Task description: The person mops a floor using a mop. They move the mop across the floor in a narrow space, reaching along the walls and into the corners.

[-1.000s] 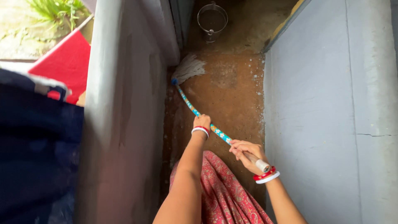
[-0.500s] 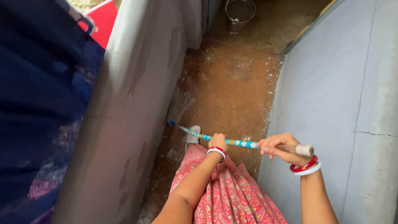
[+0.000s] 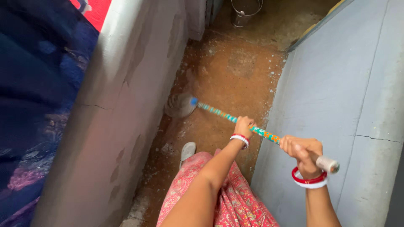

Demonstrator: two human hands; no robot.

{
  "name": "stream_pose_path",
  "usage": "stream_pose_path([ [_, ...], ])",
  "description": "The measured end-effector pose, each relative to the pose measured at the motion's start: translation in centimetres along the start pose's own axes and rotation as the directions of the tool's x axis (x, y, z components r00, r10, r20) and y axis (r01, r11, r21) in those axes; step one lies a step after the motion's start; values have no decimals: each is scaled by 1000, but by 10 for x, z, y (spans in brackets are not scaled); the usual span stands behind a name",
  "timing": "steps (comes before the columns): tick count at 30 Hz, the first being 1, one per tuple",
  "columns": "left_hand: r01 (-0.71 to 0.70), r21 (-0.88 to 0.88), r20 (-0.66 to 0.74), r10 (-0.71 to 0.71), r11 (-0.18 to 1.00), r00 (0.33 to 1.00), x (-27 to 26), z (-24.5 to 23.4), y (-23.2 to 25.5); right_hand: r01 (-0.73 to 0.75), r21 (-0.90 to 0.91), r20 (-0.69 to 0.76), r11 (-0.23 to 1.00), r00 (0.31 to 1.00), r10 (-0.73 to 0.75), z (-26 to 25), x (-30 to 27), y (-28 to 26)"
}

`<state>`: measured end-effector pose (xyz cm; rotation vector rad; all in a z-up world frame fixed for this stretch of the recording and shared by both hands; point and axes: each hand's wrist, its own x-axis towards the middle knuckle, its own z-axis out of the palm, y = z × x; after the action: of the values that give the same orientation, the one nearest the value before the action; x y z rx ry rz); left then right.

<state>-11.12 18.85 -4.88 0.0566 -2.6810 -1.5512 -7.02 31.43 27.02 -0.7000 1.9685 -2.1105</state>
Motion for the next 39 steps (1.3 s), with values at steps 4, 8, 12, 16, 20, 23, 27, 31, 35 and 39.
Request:
stream_pose_path([
  [4,73,99,42,-77,992,996,19,-15,37,71,-287,59,955,997,-57,20,-2,-4],
  [8,-3,286,165,-47,958,985,16,-12,57,-93,-507,-114,857,993,41,56,-20,0],
  [12,-119,298,450,-29,947,893,-6,5,62,-216,-573,-295,791,954,47,86,-39,-12],
  [16,-230,211,675,29,950,737,-49,8,60,-378,-530,-443,759,887,132,121,-57,-37],
  [20,-360,-6,780,229,933,582,-90,-8,58,-492,-529,-517,692,833,196,156,-68,-57],
  [23,-330,-160,849,301,930,435,-117,-32,51,-582,-511,-572,633,780,255,178,-74,-65],
  [27,-364,-197,873,331,910,357,-135,-69,45,-673,-412,-645,613,691,325,195,-81,-66],
  [31,-581,-97,874,349,808,340,-113,-102,33,-462,-306,-617,832,762,196,207,-82,-63],
  [35,-623,-3,821,358,782,446,-71,-138,12,-173,-237,-568,956,823,8,225,-65,-46],
  [39,-615,171,767,288,769,573,-40,-175,-22,-54,-262,-472,964,878,-80,245,-44,-15],
])
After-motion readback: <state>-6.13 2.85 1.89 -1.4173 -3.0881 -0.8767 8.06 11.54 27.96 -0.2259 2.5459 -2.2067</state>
